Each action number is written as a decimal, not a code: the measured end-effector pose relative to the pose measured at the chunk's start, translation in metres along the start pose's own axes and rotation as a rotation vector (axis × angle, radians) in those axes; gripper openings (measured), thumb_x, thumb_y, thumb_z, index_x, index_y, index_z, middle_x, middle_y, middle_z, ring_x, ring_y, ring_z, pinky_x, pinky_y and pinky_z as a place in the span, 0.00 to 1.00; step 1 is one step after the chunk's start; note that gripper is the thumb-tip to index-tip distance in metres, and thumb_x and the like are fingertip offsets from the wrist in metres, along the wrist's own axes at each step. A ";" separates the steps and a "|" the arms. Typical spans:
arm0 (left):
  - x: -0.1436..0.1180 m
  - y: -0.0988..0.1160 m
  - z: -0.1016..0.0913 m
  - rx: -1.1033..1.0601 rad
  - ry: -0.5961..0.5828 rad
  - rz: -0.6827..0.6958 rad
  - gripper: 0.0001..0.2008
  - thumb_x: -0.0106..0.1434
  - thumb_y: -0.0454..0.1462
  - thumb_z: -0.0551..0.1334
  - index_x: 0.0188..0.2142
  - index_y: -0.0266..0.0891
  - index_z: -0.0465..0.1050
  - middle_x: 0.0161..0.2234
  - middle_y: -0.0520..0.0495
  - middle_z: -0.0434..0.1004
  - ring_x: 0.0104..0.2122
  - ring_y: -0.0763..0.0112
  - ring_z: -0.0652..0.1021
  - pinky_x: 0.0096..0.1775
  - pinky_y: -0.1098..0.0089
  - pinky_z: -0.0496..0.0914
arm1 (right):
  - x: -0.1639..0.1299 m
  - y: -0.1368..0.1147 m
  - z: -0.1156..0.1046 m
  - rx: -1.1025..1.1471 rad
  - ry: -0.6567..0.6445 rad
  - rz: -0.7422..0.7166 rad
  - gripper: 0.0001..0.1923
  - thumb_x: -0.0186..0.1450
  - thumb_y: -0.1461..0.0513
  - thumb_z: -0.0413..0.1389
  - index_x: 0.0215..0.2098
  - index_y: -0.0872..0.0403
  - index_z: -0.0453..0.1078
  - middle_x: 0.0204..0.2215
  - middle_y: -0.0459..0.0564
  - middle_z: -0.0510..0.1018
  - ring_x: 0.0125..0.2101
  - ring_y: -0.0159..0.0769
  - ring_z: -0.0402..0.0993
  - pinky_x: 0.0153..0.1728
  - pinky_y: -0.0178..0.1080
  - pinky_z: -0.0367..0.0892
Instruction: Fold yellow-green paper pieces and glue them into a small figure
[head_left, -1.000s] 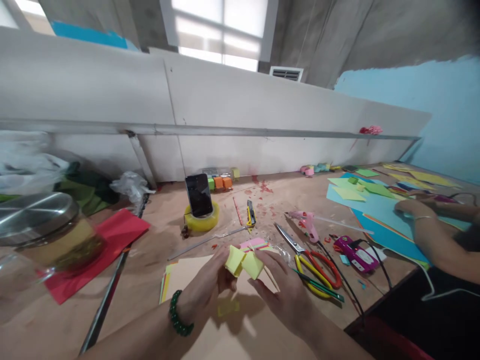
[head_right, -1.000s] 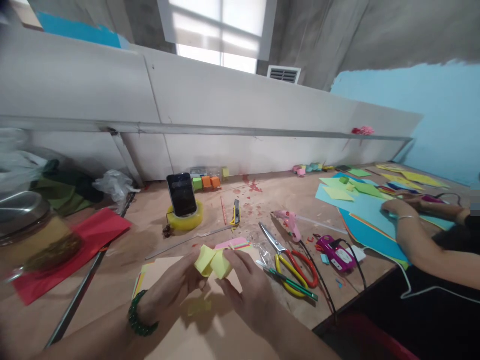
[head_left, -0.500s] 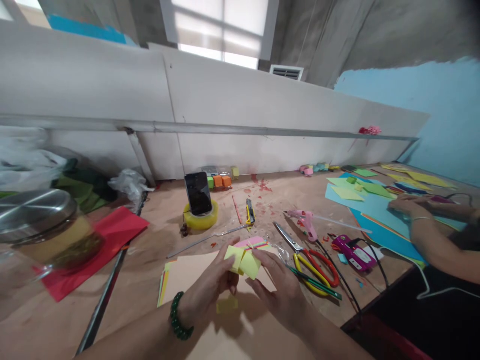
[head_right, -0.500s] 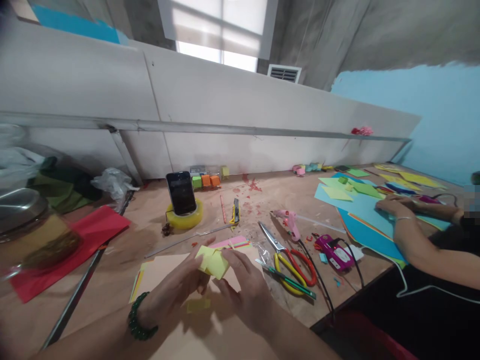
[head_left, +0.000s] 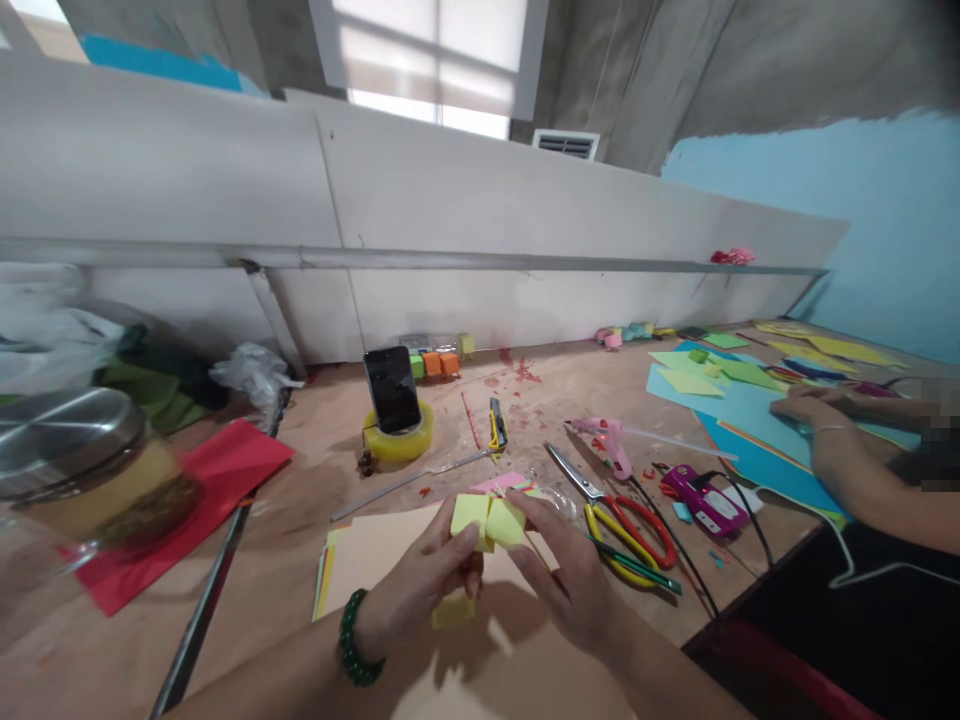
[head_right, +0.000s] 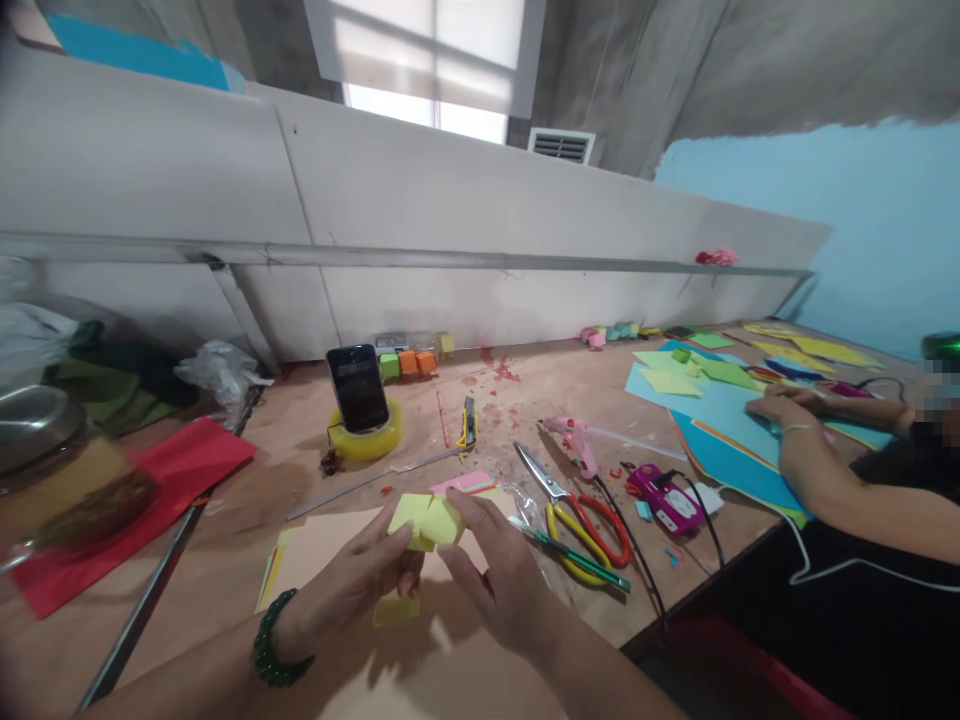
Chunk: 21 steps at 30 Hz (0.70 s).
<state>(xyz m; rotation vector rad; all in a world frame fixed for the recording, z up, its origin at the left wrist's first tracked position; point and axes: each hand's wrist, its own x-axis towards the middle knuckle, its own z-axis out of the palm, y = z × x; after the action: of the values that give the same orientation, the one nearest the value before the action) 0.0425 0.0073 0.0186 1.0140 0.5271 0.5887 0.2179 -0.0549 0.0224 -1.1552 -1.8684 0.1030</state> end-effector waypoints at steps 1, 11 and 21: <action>0.001 -0.001 -0.001 0.016 0.000 0.005 0.30 0.54 0.57 0.65 0.46 0.39 0.62 0.23 0.57 0.67 0.19 0.80 0.67 0.26 0.75 0.63 | 0.000 0.000 -0.001 0.001 -0.011 -0.004 0.20 0.69 0.62 0.49 0.59 0.53 0.58 0.45 0.55 0.75 0.46 0.38 0.73 0.47 0.38 0.71; -0.007 0.003 0.004 0.290 0.047 0.174 0.31 0.61 0.57 0.56 0.54 0.37 0.57 0.23 0.55 0.66 0.23 0.73 0.68 0.29 0.70 0.65 | 0.002 0.000 -0.005 0.067 -0.089 0.049 0.19 0.69 0.62 0.49 0.58 0.52 0.59 0.49 0.55 0.74 0.49 0.38 0.72 0.50 0.38 0.69; -0.010 0.011 0.008 0.441 0.057 0.175 0.31 0.63 0.58 0.52 0.52 0.36 0.57 0.23 0.56 0.64 0.24 0.72 0.66 0.30 0.69 0.64 | 0.003 0.003 -0.007 0.137 -0.102 0.078 0.20 0.69 0.62 0.48 0.60 0.51 0.57 0.52 0.55 0.73 0.49 0.37 0.71 0.50 0.38 0.68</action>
<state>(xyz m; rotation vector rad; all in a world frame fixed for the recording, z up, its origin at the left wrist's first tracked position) 0.0383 0.0003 0.0325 1.4748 0.6383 0.6737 0.2246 -0.0531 0.0271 -1.1460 -1.8736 0.3346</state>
